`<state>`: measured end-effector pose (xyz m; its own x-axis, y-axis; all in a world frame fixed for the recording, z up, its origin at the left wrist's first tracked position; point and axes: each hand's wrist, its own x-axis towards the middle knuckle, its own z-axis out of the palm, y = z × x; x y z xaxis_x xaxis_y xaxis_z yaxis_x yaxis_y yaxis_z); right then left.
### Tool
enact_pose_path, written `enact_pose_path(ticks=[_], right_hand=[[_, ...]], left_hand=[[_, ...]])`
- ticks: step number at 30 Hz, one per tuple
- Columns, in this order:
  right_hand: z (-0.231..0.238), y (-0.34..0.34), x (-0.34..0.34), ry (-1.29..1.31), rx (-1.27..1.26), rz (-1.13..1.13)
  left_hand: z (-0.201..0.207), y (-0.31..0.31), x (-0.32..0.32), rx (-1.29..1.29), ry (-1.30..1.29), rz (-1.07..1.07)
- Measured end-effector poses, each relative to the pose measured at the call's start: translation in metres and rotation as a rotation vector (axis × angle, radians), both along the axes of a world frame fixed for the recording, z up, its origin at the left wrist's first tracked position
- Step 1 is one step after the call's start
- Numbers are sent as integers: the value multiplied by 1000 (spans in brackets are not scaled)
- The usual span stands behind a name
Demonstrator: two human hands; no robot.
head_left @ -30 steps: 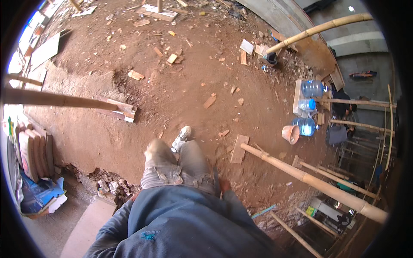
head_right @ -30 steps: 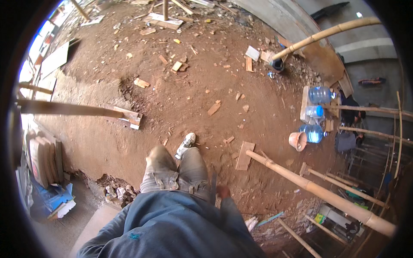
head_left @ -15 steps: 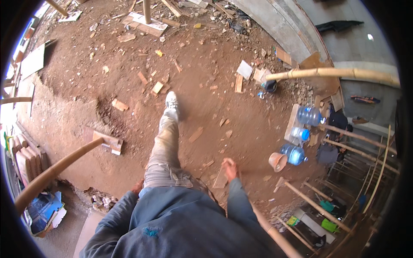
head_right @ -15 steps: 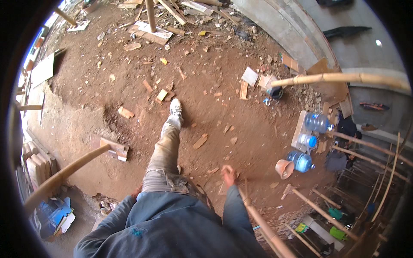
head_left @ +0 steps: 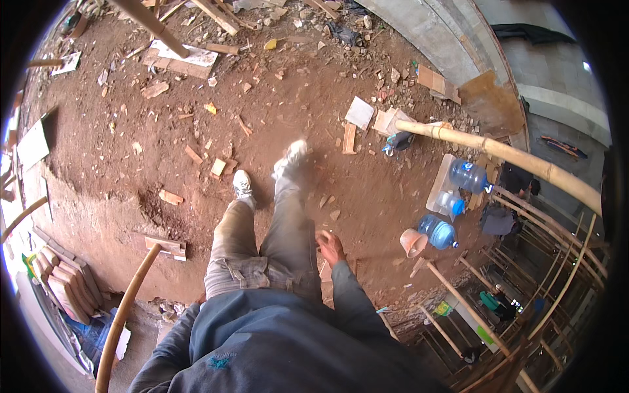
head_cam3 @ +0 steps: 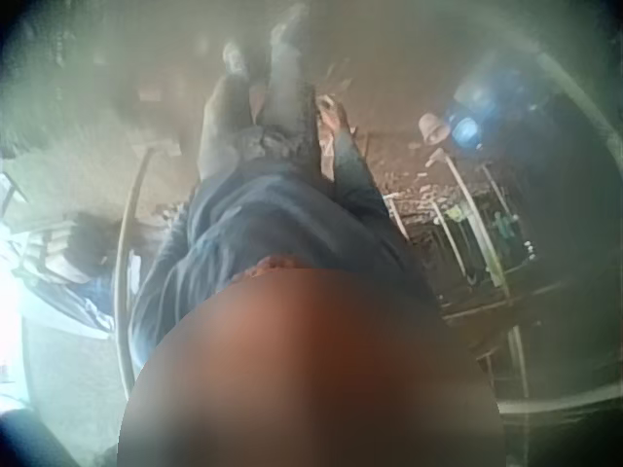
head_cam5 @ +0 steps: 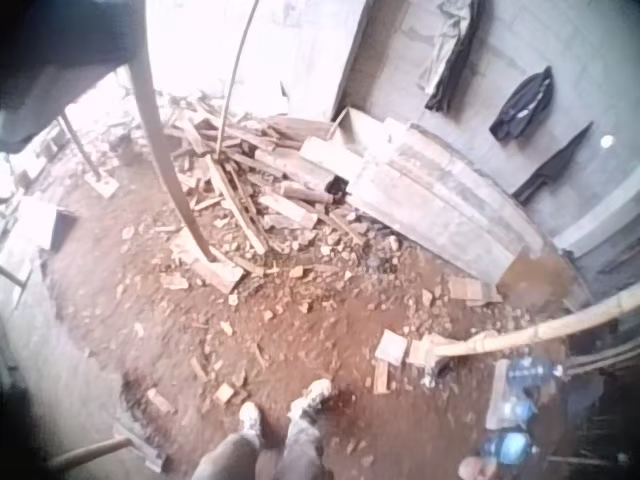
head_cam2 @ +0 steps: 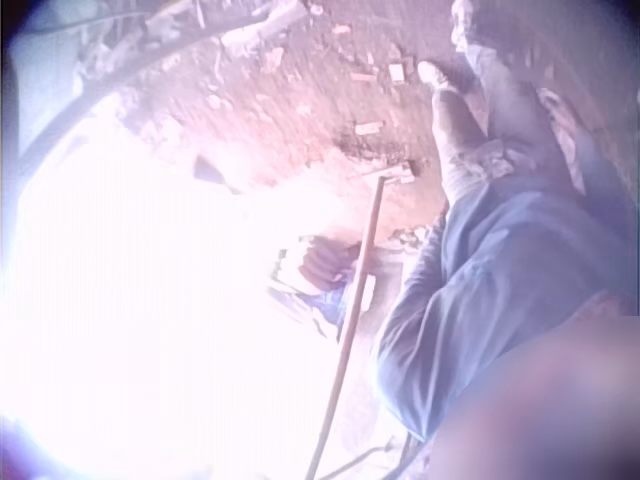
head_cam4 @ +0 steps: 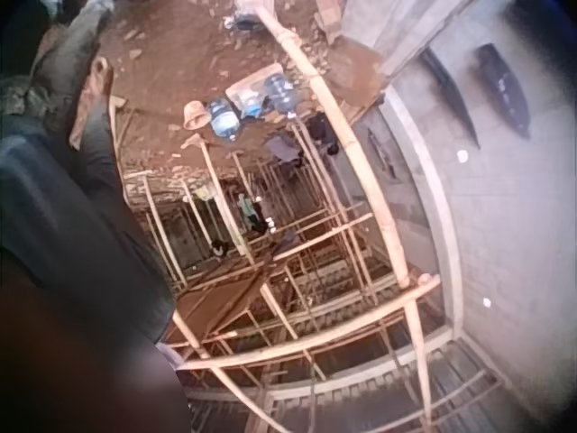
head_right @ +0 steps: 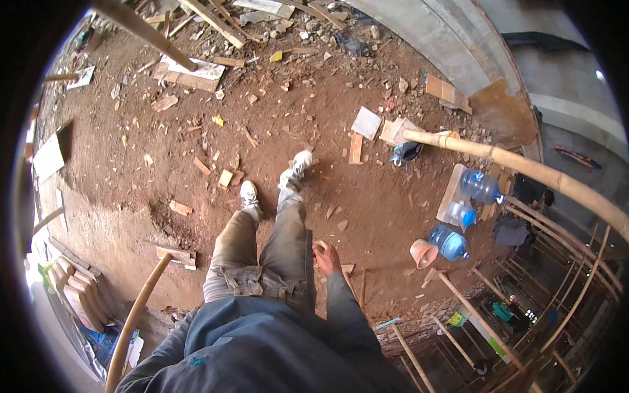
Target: The person sits on the ground and uses a hammer to split and shape a piece of bamboo. They repeatedly strike the bamboo to remove sections, then use pliers to pull out a ring-like piece. The person stands briefly to retrieve a plastic bottle and returns to continue shaping the bamboo.
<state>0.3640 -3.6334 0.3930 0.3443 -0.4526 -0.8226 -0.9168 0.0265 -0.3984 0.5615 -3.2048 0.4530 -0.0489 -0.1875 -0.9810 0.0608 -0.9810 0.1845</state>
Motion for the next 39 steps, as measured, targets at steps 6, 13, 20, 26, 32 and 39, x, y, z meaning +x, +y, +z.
enact_pose_path(ticks=[6, 13, 20, 26, 32, 39], right_hand=[[-93, -150, 76, 34, -40, 128], [-78, -330, 229, -19, 99, -31], [-102, -436, 324, 100, 95, -69], [-179, -499, 468, 274, -123, 458], [-290, -571, 688, 22, -225, 890], [-424, -573, 978, 45, -200, 1212]], left_hand=[[-18, -114, 60, 15, -9, 79], [-45, -252, 106, 82, 18, 278], [-61, -344, 207, 110, 73, 409], [-63, -398, 298, 195, 110, 532], [-81, -502, 353, 242, 119, 713], [-170, -630, 439, 271, 85, 957]])
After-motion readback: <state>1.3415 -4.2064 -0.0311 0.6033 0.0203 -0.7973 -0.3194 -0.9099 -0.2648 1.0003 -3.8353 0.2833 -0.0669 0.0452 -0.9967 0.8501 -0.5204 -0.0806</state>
